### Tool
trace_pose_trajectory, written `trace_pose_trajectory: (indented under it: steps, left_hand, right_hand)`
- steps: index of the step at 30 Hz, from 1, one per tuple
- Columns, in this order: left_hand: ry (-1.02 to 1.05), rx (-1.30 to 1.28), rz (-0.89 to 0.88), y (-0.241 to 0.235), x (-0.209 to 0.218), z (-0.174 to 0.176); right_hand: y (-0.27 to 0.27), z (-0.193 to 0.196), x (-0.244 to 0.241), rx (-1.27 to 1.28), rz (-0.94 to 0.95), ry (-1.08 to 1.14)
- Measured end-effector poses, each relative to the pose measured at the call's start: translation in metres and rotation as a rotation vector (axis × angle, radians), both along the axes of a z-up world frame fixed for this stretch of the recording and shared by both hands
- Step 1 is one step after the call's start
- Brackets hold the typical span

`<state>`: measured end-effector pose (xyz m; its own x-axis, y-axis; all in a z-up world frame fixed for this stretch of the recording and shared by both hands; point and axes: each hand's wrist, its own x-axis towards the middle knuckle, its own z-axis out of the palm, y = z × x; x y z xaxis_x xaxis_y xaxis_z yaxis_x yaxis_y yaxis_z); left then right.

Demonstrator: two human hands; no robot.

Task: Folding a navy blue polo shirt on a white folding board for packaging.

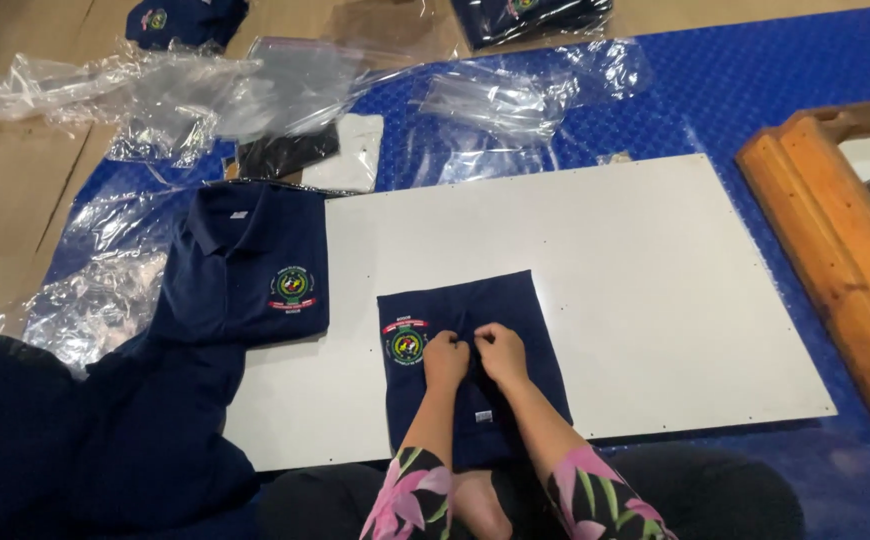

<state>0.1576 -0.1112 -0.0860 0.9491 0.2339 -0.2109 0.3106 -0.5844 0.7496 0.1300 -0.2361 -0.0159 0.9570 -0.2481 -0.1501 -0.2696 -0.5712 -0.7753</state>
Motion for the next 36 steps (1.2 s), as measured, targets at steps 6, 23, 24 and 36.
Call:
trace_pose_trajectory:
  steps: [6,23,24,36]
  left_hand:
    - [0.132,-0.05,-0.073,0.014,0.003,-0.003]
    - [0.211,0.005,-0.111,0.002,0.022,-0.019]
    - [0.208,0.032,-0.129,0.003,0.024,-0.024]
    - [0.124,-0.226,0.077,0.009,-0.005,0.011]
  right_hand:
    - [0.021,-0.036,0.012,-0.15,0.012,-0.011]
    - [0.024,0.009,0.018,-0.236,0.11,0.128]
    - [0.026,0.024,0.018,-0.243,0.139,0.231]
    - [0.014,0.058,0.007,-0.012,0.154,0.341]
